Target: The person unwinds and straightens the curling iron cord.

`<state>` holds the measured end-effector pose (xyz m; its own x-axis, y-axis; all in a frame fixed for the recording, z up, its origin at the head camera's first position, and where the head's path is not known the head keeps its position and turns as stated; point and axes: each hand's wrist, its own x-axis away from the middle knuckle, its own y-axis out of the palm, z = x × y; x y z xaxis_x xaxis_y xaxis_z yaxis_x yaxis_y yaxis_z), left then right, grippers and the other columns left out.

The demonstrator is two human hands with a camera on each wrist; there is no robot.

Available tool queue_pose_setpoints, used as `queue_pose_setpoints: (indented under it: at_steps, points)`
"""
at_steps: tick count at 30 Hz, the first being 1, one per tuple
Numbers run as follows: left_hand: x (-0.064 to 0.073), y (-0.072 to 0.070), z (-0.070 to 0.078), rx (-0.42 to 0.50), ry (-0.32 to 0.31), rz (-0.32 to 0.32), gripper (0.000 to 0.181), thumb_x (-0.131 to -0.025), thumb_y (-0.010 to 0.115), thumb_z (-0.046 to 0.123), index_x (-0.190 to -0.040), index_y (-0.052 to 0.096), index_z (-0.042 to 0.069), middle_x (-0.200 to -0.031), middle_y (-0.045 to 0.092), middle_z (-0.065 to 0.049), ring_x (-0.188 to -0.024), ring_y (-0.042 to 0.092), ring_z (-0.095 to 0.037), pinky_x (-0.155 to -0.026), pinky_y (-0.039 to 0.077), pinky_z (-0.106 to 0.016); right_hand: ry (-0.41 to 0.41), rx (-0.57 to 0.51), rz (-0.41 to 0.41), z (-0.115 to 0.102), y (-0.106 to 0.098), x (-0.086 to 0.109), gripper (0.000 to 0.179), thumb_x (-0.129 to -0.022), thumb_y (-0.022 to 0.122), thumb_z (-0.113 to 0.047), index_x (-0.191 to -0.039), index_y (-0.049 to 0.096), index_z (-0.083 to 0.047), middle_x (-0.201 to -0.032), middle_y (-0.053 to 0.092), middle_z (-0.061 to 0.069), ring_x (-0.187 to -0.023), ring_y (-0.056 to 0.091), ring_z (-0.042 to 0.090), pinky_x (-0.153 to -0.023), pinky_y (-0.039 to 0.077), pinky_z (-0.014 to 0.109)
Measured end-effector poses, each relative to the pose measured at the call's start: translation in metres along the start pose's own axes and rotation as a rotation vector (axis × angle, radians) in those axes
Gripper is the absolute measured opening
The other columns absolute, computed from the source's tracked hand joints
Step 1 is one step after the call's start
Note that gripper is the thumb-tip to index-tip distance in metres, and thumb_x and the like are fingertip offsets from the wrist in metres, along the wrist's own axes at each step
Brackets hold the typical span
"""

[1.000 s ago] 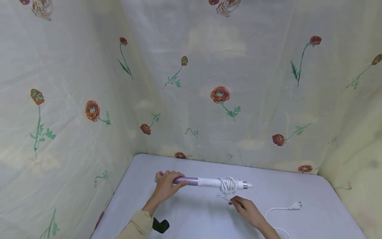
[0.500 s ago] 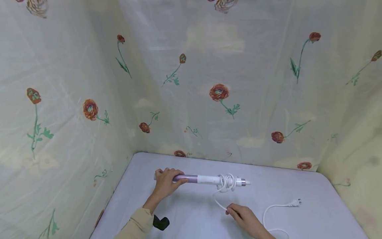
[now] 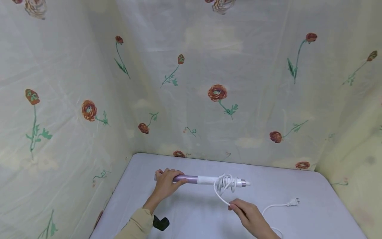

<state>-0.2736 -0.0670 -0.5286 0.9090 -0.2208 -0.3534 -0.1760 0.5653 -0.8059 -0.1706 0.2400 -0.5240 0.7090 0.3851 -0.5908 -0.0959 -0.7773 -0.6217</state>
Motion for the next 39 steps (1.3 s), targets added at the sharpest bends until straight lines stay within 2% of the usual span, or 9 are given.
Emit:
queue_pose_setpoints:
  at_steps: [5,8,13,21,26,29,32,36,39]
  points:
    - [0.001,-0.001,0.001,0.006,0.004,-0.006,0.035,-0.08,0.067,0.054,-0.101,0.07,0.026,-0.091,0.069,0.005,-0.085,0.051,-0.013,-0.091,0.02,-0.052,-0.114,0.05,0.111,0.001,-0.011,-0.015,0.032,-0.075,0.064,0.017,-0.087,0.064,-0.013,-0.078,0.061,-0.009,-0.065,0.047,-0.004,-0.059,0.037,0.008]
    - [0.001,-0.001,0.001,0.013,0.004,-0.019,0.036,-0.08,0.066,0.055,-0.102,0.07,0.026,-0.092,0.069,0.005,-0.085,0.05,-0.013,-0.091,0.02,-0.053,-0.101,0.067,0.142,0.001,-0.02,-0.026,0.031,-0.076,0.063,0.017,-0.088,0.065,-0.012,-0.077,0.062,-0.008,-0.063,0.045,-0.004,-0.063,0.037,0.006]
    - [0.002,-0.004,0.0,0.02,0.011,-0.036,0.036,-0.08,0.065,0.056,-0.101,0.069,0.027,-0.092,0.069,0.006,-0.084,0.05,-0.012,-0.091,0.02,-0.052,0.023,0.071,0.178,0.003,-0.035,-0.044,0.024,-0.085,0.058,0.012,-0.088,0.066,-0.011,-0.075,0.063,-0.004,-0.056,0.036,-0.006,-0.058,0.036,0.008]
    - [0.004,-0.005,-0.005,0.019,0.052,-0.033,0.036,-0.08,0.065,0.056,-0.101,0.069,0.028,-0.091,0.069,0.008,-0.083,0.05,-0.011,-0.089,0.021,-0.05,0.207,0.152,0.224,0.02,-0.046,-0.062,0.015,-0.094,0.054,-0.004,-0.087,0.065,-0.011,-0.074,0.064,-0.002,-0.059,0.043,0.0,-0.055,0.036,0.015]
    - [0.005,-0.004,-0.007,0.033,0.083,-0.048,0.036,-0.081,0.065,0.054,-0.103,0.069,0.026,-0.092,0.069,0.007,-0.083,0.051,-0.011,-0.088,0.021,-0.049,0.289,0.197,0.239,0.038,-0.047,-0.068,0.017,-0.097,0.052,-0.013,-0.09,0.066,-0.009,-0.065,0.053,-0.003,-0.055,0.038,0.0,-0.052,0.035,0.02]
    - [0.006,-0.003,-0.009,0.052,0.09,-0.065,0.035,-0.081,0.065,0.053,-0.103,0.069,0.026,-0.094,0.07,0.007,-0.084,0.051,-0.011,-0.087,0.02,-0.047,0.36,0.221,0.218,0.05,-0.047,-0.07,0.021,-0.099,0.049,-0.018,-0.092,0.067,-0.009,-0.062,0.045,-0.003,-0.051,0.035,0.002,-0.051,0.033,0.022]
    - [0.006,-0.003,-0.01,0.066,0.093,-0.082,0.035,-0.082,0.064,0.053,-0.104,0.068,0.027,-0.095,0.07,0.008,-0.084,0.051,-0.01,-0.085,0.02,-0.045,0.443,0.252,0.168,0.064,-0.045,-0.068,0.025,-0.1,0.048,-0.021,-0.094,0.067,-0.008,-0.063,0.047,-0.001,-0.052,0.036,0.005,-0.053,0.034,0.024]
    - [0.006,-0.006,-0.011,0.108,0.087,-0.096,0.033,-0.082,0.065,0.052,-0.104,0.068,0.027,-0.097,0.07,0.008,-0.085,0.051,-0.01,-0.084,0.019,-0.044,0.552,0.276,0.057,0.081,-0.037,-0.059,0.025,-0.1,0.047,-0.021,-0.096,0.066,-0.006,-0.067,0.055,0.004,-0.058,0.042,0.01,-0.055,0.035,0.026]
    - [0.006,-0.009,-0.011,0.133,0.077,-0.103,0.033,-0.082,0.064,0.052,-0.104,0.068,0.027,-0.098,0.07,0.008,-0.086,0.051,-0.01,-0.084,0.018,-0.044,0.586,0.295,-0.045,0.091,-0.028,-0.045,0.02,-0.098,0.05,-0.017,-0.095,0.066,-0.005,-0.075,0.063,0.005,-0.063,0.048,0.013,-0.056,0.037,0.028]
